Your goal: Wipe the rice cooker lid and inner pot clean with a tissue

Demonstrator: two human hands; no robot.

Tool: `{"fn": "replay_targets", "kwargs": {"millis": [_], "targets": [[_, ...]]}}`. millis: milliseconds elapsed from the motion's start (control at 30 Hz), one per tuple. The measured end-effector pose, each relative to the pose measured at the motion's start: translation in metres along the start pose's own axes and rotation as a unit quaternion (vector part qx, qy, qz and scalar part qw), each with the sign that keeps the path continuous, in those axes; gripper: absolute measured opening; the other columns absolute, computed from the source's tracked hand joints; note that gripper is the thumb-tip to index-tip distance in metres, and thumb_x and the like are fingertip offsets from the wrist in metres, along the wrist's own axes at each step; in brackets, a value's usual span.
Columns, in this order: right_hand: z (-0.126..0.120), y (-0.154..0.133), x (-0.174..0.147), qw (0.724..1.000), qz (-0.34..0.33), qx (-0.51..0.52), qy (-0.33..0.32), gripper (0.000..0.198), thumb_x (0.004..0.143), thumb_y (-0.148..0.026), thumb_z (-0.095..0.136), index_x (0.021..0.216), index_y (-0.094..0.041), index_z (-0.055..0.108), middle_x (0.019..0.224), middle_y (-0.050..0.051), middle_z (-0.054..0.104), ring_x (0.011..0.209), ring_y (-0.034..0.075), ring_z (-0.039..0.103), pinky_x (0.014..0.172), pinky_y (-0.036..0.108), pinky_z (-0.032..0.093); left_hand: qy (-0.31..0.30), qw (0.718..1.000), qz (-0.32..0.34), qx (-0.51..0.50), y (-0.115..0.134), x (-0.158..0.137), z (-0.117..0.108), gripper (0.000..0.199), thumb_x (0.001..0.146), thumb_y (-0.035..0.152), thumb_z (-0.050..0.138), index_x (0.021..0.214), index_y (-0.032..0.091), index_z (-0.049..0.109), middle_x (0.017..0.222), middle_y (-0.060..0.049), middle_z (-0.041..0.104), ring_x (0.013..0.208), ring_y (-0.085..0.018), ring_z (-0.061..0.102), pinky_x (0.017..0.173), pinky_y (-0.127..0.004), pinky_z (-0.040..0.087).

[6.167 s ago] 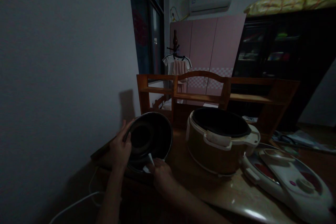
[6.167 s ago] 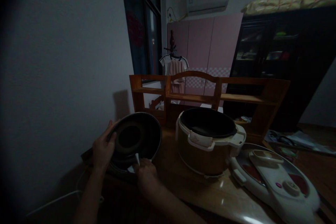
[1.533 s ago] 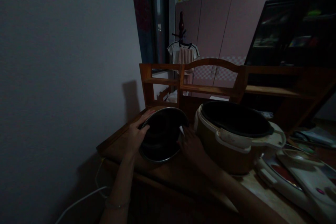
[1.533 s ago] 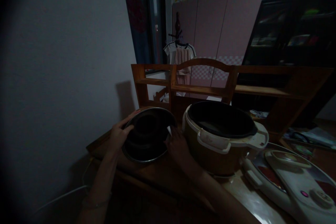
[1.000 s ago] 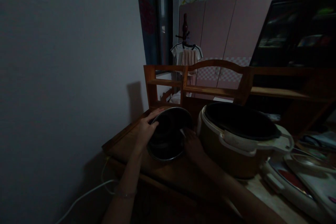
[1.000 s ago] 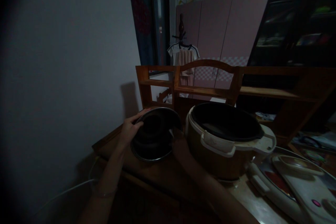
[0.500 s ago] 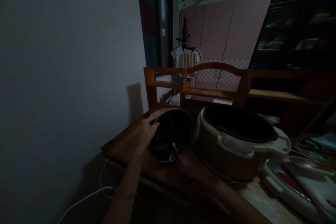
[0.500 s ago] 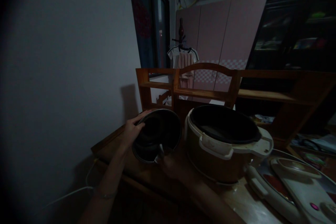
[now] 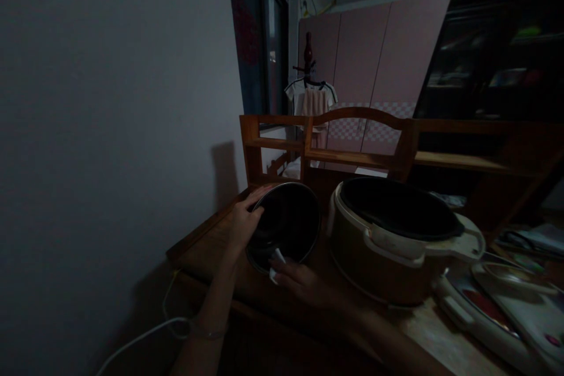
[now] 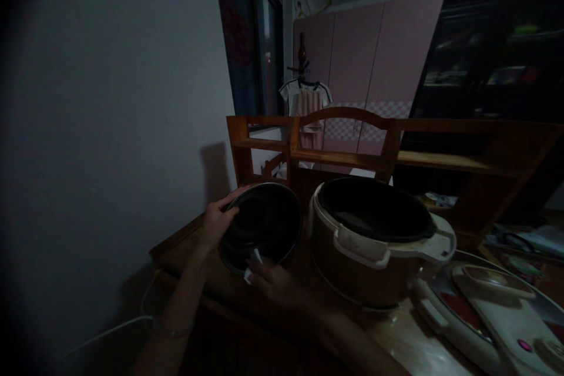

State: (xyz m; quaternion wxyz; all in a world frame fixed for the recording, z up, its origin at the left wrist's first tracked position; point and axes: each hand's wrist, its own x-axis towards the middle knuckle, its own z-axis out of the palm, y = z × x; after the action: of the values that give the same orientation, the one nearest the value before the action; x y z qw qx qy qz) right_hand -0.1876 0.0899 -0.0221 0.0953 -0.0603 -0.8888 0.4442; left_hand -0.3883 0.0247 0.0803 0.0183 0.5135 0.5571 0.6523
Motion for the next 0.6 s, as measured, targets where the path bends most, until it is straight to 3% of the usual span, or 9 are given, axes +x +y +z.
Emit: {"fn": "replay_targets", "kwargs": {"millis": [100, 267, 433, 600], "targets": [[0.004, 0.004, -0.001, 0.998, -0.045, -0.024, 0.033, 0.053, 0.103, -0.053, 0.035, 0.148, -0.028, 0.044, 0.155, 0.005, 0.041, 0.142, 0.022, 0.039, 0.119, 0.041, 0.029, 0.004, 1.0, -0.01, -0.002, 0.002, 0.0, 0.0, 0.056, 0.069, 0.006, 0.049, 0.118, 0.024, 0.073, 0.13, 0.002, 0.067, 0.132, -0.023, 0.052, 0.121, -0.043, 0.03], [0.005, 0.01, -0.001, 0.996, -0.063, -0.046, 0.038, 0.05, 0.104, -0.048, 0.034, 0.148, -0.026, 0.044, 0.149, 0.007, 0.049, 0.133, 0.022, 0.049, 0.112, 0.039, 0.038, -0.001, 1.0, -0.013, 0.005, 0.006, 0.001, 0.001, 0.057, 0.069, 0.006, 0.05, 0.118, 0.024, 0.073, 0.13, 0.002, 0.066, 0.131, -0.022, 0.053, 0.12, -0.042, 0.031], [0.001, 0.008, -0.004, 0.994, -0.067, -0.077, 0.043, 0.046, 0.106, -0.043, 0.032, 0.146, -0.025, 0.047, 0.139, 0.007, 0.058, 0.122, 0.021, 0.058, 0.106, 0.036, 0.044, 0.0, 1.0, -0.007, 0.001, 0.004, 0.002, 0.0, 0.056, 0.07, 0.006, 0.05, 0.117, 0.023, 0.073, 0.13, 0.002, 0.067, 0.131, -0.023, 0.054, 0.12, -0.041, 0.031], [-0.007, 0.004, -0.01, 0.977, -0.045, -0.196, 0.068, 0.042, 0.105, -0.04, 0.036, 0.143, -0.029, 0.05, 0.127, 0.006, 0.066, 0.105, 0.019, 0.066, 0.091, 0.03, 0.051, -0.008, 1.0, -0.003, 0.006, 0.005, 0.002, -0.001, 0.056, 0.07, 0.006, 0.049, 0.117, 0.024, 0.073, 0.13, 0.002, 0.067, 0.131, -0.022, 0.054, 0.12, -0.043, 0.03]]}}
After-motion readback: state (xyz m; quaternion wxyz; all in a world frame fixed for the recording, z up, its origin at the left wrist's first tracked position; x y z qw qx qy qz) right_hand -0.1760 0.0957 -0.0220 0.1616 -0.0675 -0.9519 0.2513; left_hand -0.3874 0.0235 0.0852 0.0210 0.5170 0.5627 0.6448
